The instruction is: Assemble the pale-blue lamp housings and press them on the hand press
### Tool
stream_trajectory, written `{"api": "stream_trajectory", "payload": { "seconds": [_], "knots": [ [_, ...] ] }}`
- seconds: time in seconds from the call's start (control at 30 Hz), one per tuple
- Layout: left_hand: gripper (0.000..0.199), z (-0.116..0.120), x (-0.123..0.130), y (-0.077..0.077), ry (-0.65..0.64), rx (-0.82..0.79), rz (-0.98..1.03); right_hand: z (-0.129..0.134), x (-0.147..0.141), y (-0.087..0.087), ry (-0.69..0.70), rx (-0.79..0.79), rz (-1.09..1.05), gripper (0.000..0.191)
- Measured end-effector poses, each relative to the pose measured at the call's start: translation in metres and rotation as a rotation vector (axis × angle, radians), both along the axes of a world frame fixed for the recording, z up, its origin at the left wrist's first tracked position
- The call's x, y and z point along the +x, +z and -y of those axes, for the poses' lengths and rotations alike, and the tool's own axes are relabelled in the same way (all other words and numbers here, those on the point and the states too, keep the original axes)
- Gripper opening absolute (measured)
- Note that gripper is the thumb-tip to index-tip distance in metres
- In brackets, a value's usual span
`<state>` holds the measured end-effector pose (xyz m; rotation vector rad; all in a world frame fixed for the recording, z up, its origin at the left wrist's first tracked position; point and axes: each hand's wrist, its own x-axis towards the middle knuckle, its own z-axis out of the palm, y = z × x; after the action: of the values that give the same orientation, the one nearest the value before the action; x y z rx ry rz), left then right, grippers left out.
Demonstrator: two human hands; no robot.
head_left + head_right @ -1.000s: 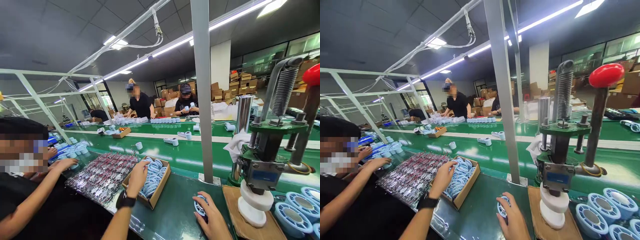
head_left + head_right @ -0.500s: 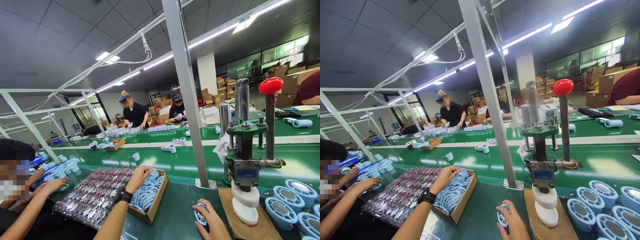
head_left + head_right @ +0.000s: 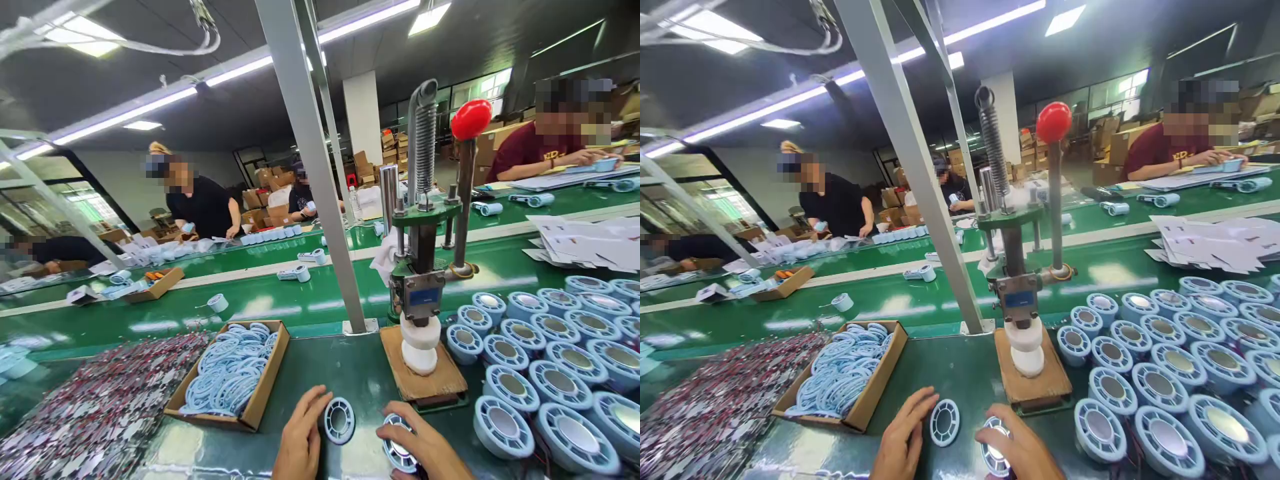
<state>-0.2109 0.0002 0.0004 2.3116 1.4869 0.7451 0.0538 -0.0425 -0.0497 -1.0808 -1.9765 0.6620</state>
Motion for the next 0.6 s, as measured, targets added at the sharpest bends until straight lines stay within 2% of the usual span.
{"api": "stream_trajectory", "payload": {
  "seconds": [0.1,0.17,0.23,0.33,0.43,0.5,0.6],
  "knots": [
    [0.045,0.005,0.014,-0.015,0.14,0.04,-0.048,0.006,0.014,0.009,0.068,-0.016,0.019,0.05],
    [0.054,0.011,0.027,-0.024,0.214,0.087,-0.071,0.009,0.02,0.012,0.069,-0.027,0.016,0.053],
    [0.059,0.016,0.038,-0.031,0.247,0.121,-0.069,0.012,0.024,0.009,0.021,-0.038,-0.003,0.059],
    [0.065,0.019,0.043,-0.037,0.228,0.148,-0.037,0.017,0.024,-0.004,-0.053,-0.033,-0.023,0.066],
    [0.059,0.018,0.04,-0.033,0.217,0.124,-0.019,0.02,0.014,-0.017,-0.155,-0.028,-0.015,0.07],
    [0.051,0.017,0.041,-0.025,0.224,0.046,0.015,0.02,0.003,-0.02,-0.261,-0.034,-0.037,0.071],
    [0.061,0.022,0.054,-0.011,0.173,-0.042,0.128,0.018,-0.014,-0.019,-0.362,0.002,-0.087,0.07]
  ]
}}
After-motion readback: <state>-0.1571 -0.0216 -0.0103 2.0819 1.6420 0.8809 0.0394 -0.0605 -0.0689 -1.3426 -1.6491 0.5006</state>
